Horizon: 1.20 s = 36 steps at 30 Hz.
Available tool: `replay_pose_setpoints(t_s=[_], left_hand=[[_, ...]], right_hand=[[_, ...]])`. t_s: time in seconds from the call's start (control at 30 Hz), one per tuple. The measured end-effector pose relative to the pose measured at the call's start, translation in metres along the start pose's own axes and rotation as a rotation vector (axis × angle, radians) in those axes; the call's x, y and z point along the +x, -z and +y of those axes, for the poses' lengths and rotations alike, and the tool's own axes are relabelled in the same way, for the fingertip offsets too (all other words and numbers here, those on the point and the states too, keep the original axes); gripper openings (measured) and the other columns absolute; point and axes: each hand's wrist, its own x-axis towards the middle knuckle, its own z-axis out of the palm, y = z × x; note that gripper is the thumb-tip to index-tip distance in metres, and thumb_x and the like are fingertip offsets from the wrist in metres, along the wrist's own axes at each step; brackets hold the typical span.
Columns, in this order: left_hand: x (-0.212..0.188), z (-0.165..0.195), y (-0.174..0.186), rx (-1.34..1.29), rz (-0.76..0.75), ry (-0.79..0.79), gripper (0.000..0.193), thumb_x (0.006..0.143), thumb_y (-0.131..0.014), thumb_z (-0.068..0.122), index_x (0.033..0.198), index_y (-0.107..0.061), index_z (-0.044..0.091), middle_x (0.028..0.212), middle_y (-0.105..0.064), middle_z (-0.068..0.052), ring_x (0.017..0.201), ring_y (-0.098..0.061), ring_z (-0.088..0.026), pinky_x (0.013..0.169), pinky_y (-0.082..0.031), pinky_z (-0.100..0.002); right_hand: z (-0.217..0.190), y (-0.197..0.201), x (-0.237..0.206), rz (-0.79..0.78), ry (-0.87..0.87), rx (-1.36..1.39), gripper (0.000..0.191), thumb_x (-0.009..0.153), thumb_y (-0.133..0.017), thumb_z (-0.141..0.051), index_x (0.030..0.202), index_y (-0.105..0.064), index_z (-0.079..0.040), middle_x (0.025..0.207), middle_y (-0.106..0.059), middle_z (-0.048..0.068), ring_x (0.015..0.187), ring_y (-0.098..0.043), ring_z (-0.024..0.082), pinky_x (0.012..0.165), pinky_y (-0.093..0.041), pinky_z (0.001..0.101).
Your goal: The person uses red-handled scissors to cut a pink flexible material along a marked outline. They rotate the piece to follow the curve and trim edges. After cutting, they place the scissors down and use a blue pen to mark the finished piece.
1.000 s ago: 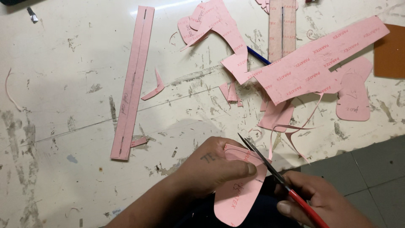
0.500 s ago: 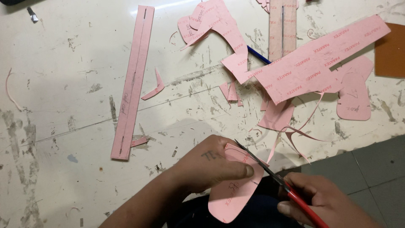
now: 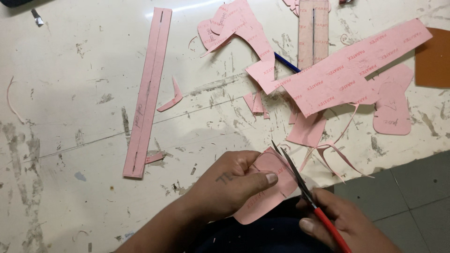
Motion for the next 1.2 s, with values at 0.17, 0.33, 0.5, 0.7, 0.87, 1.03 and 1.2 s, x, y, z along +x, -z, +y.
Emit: replay_pose_setpoints(t_s=[0.17,0.33,0.5,0.7,0.87,1.03,1.2], left_hand=[[0.001,0.003,0.0,-0.042,-0.025,0.037,0.03,0.089,-0.066,0.019,0.108,-0.07,-0.004,0.09,-0.073,-0.006,0.077,-0.063,-0.008,0.069,-0.052,-0.025],[0.002,0.002,0.001,-0.124,-0.047,0.07,0.03,0.089,-0.067,0.018,0.109,-0.069,-0.004,0.09,-0.073,-0.006,0.077,-0.064,-0.009,0.069,-0.053,-0.025],[0.004,0.0,0.005,-0.085,-0.051,0.051,0.031,0.088,-0.068,0.02,0.108,-0.07,-0.004,0.089,-0.072,-0.007,0.076,-0.063,-0.009,0.068,-0.052,-0.025],[0.005,-0.002,0.007,-0.044,-0.038,0.052,0.031,0.088,-0.069,0.021,0.105,-0.069,-0.005,0.088,-0.072,-0.007,0.076,-0.062,-0.009,0.068,-0.051,-0.025],[0.004,-0.001,0.007,-0.043,-0.051,0.037,0.031,0.088,-0.068,0.02,0.108,-0.069,-0.004,0.091,-0.073,-0.007,0.079,-0.063,-0.008,0.072,-0.052,-0.025],[0.005,0.001,0.006,-0.094,-0.072,0.054,0.034,0.088,-0.066,0.018,0.113,-0.069,-0.005,0.094,-0.074,-0.008,0.082,-0.066,-0.009,0.076,-0.054,-0.025],[0.003,0.002,0.007,-0.084,-0.076,0.04,0.035,0.088,-0.066,0.018,0.114,-0.069,-0.005,0.095,-0.074,-0.008,0.083,-0.065,-0.009,0.077,-0.054,-0.024]], right_hand=[[-0.001,0.0,-0.001,-0.018,0.03,0.004,0.051,0.089,-0.076,-0.034,0.131,-0.06,-0.01,0.121,-0.068,0.015,0.122,-0.061,0.029,0.099,-0.048,0.0485],[-0.008,0.0,-0.006,0.015,0.025,-0.104,0.045,0.084,-0.075,-0.036,0.119,-0.063,-0.01,0.107,-0.066,0.011,0.111,-0.066,0.026,0.095,-0.051,0.0443],[-0.012,0.001,-0.008,0.024,0.026,-0.078,0.041,0.084,-0.077,-0.035,0.114,-0.064,-0.01,0.101,-0.066,0.011,0.103,-0.064,0.025,0.089,-0.056,0.0425],[-0.013,0.002,-0.006,0.011,0.014,-0.087,0.035,0.084,-0.079,-0.033,0.106,-0.065,-0.008,0.085,-0.062,0.009,0.084,-0.058,0.021,0.075,-0.049,0.0387],[-0.012,0.005,-0.007,0.02,0.055,-0.104,0.031,0.083,-0.08,-0.032,0.099,-0.066,-0.008,0.077,-0.059,0.006,0.075,-0.055,0.018,0.068,-0.044,0.0365],[-0.009,0.005,-0.005,0.02,0.009,-0.108,0.03,0.086,-0.082,-0.029,0.1,-0.066,-0.007,0.075,-0.057,0.007,0.072,-0.054,0.018,0.066,-0.042,0.0366],[-0.002,0.006,-0.003,0.039,0.034,-0.097,0.031,0.086,-0.082,-0.029,0.093,-0.06,-0.008,0.071,-0.05,0.005,0.069,-0.048,0.017,0.063,-0.039,0.0362]])
